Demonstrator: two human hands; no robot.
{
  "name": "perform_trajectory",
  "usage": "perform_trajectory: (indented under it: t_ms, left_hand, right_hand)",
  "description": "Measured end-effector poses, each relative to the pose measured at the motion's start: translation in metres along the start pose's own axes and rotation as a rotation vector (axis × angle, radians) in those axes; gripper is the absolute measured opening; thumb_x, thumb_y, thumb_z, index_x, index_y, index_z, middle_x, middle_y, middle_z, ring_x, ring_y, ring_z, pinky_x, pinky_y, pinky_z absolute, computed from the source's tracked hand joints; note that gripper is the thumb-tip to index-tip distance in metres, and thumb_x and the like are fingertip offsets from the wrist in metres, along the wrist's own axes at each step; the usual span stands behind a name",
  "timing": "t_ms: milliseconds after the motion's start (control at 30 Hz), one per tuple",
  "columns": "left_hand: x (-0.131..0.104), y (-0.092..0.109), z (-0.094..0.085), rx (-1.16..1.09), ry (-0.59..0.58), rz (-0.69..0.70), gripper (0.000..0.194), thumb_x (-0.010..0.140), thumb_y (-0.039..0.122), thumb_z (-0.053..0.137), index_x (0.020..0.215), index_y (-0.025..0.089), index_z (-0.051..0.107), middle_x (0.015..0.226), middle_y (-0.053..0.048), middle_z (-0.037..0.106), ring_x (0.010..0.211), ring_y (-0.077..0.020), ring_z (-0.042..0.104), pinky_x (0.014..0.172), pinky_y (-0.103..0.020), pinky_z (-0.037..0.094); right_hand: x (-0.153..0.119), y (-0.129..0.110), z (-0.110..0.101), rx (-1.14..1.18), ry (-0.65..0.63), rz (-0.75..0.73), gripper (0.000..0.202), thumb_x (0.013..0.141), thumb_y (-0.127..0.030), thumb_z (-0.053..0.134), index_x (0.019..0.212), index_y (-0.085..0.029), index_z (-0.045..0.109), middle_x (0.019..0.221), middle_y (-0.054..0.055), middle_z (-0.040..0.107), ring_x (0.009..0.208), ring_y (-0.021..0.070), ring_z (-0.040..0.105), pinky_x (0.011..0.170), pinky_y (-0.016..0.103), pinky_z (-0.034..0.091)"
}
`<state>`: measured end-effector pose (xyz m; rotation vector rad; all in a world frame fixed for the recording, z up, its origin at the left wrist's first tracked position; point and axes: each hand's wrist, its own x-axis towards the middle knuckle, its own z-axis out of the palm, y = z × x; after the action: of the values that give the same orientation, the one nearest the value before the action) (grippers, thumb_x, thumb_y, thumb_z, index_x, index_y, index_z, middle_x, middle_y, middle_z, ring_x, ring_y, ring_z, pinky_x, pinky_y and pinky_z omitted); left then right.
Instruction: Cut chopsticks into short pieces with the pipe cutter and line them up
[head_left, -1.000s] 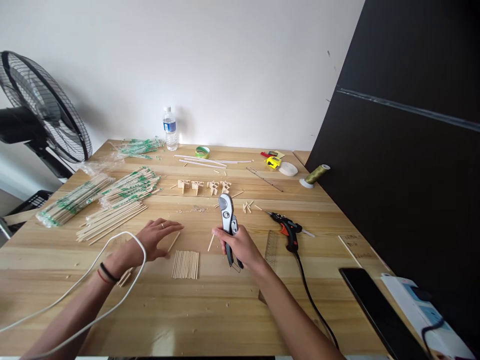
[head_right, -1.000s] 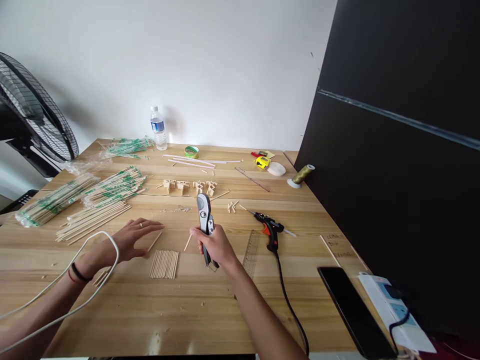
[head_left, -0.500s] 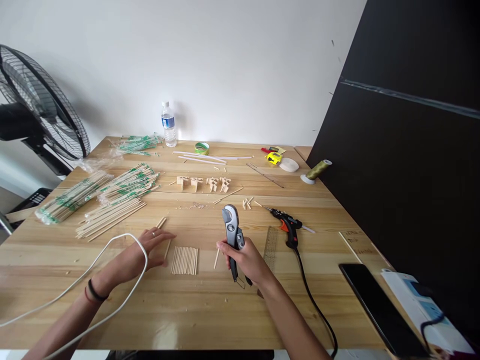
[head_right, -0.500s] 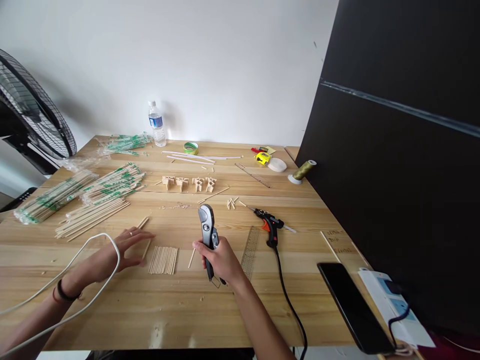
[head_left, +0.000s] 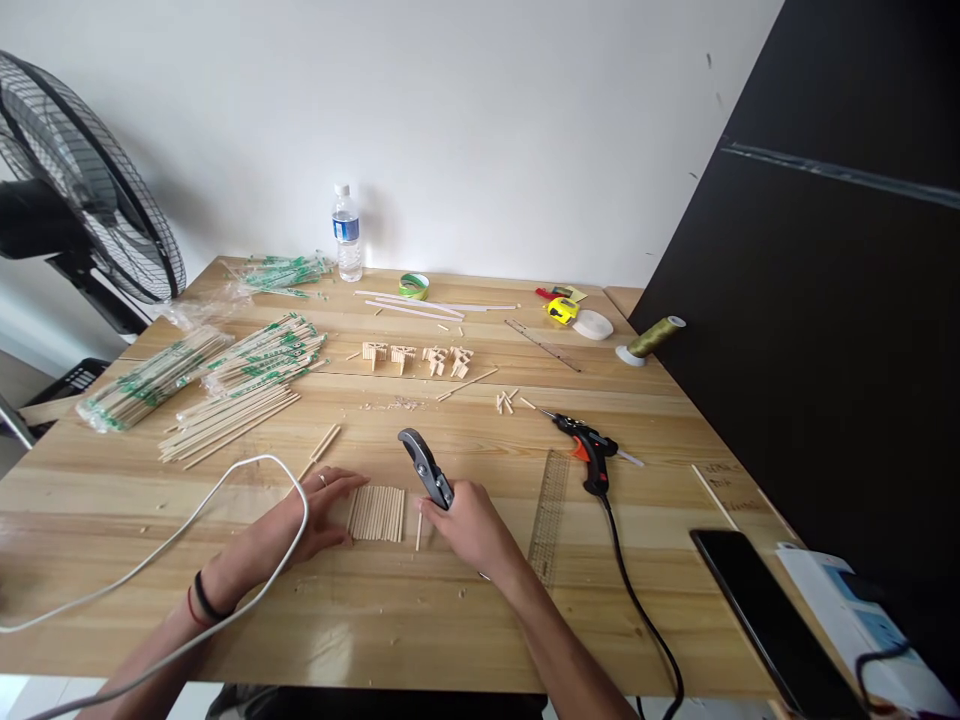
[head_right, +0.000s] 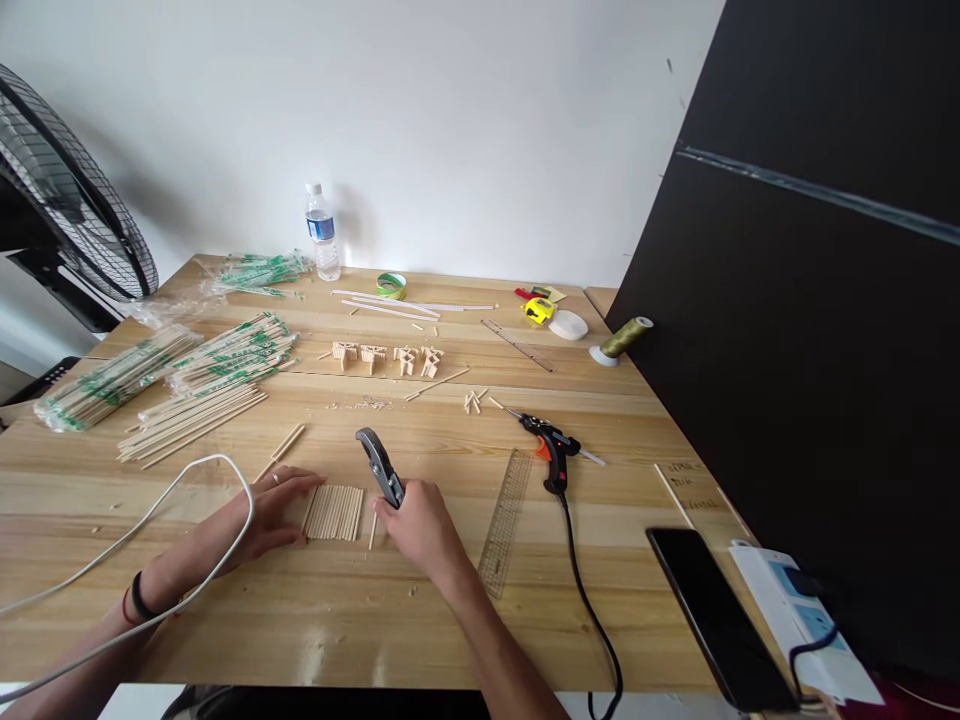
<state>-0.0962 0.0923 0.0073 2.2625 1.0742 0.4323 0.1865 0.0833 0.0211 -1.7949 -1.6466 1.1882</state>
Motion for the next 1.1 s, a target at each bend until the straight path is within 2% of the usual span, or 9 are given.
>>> perform_trajectory:
  t_ms: [133, 333, 433, 533, 633, 767, 933, 1100]
  left_hand:
    - [-0.001, 0.005, 0.003, -0.01, 0.013, 0.001, 0.06, 0.095, 0.024, 0.07, 0.151, 0.032, 0.049, 0.146, -0.009, 0.057, 0.135, -0.0292, 0.058, 0.115, -0.045, 0.051]
    - [-0.002, 0.012, 0.005, -0.022, 0.011, -0.041, 0.058, 0.096, 0.025, 0.07, 0.15, 0.031, 0.051, 0.147, -0.009, 0.057, 0.134, -0.0288, 0.058, 0.116, -0.047, 0.05]
    - [-0.002, 0.012, 0.006, -0.023, 0.012, -0.055, 0.059, 0.095, 0.023, 0.07, 0.15, 0.031, 0.051, 0.148, -0.009, 0.055, 0.136, -0.0286, 0.057, 0.117, -0.046, 0.05]
    - [-0.002, 0.011, 0.006, -0.032, 0.011, -0.053, 0.059, 0.094, 0.021, 0.07, 0.15, 0.031, 0.051, 0.147, -0.008, 0.056, 0.135, -0.028, 0.058, 0.116, -0.045, 0.051]
    - [0.0, 0.011, 0.006, -0.043, 0.023, -0.03, 0.058, 0.095, 0.021, 0.069, 0.15, 0.031, 0.052, 0.146, -0.009, 0.057, 0.134, -0.0282, 0.059, 0.115, -0.046, 0.051]
    - [0.002, 0.015, 0.004, -0.044, 0.039, -0.016, 0.061, 0.093, 0.018, 0.07, 0.15, 0.032, 0.053, 0.145, -0.008, 0.059, 0.132, -0.0285, 0.061, 0.113, -0.045, 0.054]
    - [0.002, 0.015, 0.003, -0.058, 0.031, -0.018, 0.063, 0.092, 0.014, 0.07, 0.149, 0.032, 0.052, 0.145, -0.007, 0.059, 0.132, -0.0273, 0.06, 0.115, -0.042, 0.053]
    - [0.001, 0.011, 0.007, -0.081, 0.018, -0.02, 0.061, 0.093, 0.014, 0.069, 0.149, 0.03, 0.051, 0.146, -0.009, 0.057, 0.133, -0.0269, 0.06, 0.116, -0.042, 0.052]
  right_hand:
    - [0.008, -0.005, 0.004, -0.058, 0.015, 0.002, 0.037, 0.082, -0.028, 0.071, 0.053, -0.023, 0.049, 0.057, 0.001, 0.061, 0.054, 0.0166, 0.051, 0.055, 0.028, 0.033]
    - [0.012, -0.008, 0.007, -0.124, 0.01, -0.005, 0.042, 0.082, -0.031, 0.074, 0.052, -0.024, 0.046, 0.055, 0.002, 0.06, 0.053, 0.0175, 0.049, 0.057, 0.03, 0.03]
    - [0.008, -0.005, 0.004, -0.094, -0.006, 0.014, 0.038, 0.085, -0.032, 0.071, 0.054, -0.023, 0.051, 0.057, 0.002, 0.063, 0.053, 0.0174, 0.051, 0.056, 0.029, 0.034]
    - [0.002, -0.002, 0.002, -0.009, -0.022, 0.033, 0.027, 0.087, -0.031, 0.065, 0.063, -0.02, 0.063, 0.061, 0.003, 0.068, 0.055, 0.0181, 0.057, 0.056, 0.028, 0.039]
    - [-0.004, 0.001, 0.004, 0.078, -0.011, 0.024, 0.016, 0.087, -0.03, 0.062, 0.082, -0.019, 0.072, 0.069, 0.003, 0.073, 0.054, 0.0184, 0.059, 0.054, 0.027, 0.042]
    - [-0.007, 0.003, 0.009, 0.132, 0.026, 0.028, 0.02, 0.085, -0.03, 0.064, 0.099, -0.019, 0.074, 0.073, 0.004, 0.075, 0.054, 0.0195, 0.063, 0.051, 0.027, 0.044]
    - [-0.005, 0.003, 0.014, 0.184, 0.001, 0.042, 0.023, 0.085, -0.031, 0.064, 0.1, -0.019, 0.076, 0.082, 0.006, 0.079, 0.054, 0.0195, 0.065, 0.049, 0.027, 0.045]
    - [-0.006, 0.004, 0.015, 0.229, -0.017, 0.073, 0.026, 0.086, -0.032, 0.064, 0.103, -0.017, 0.076, 0.081, 0.006, 0.079, 0.046, 0.016, 0.058, 0.046, 0.027, 0.045]
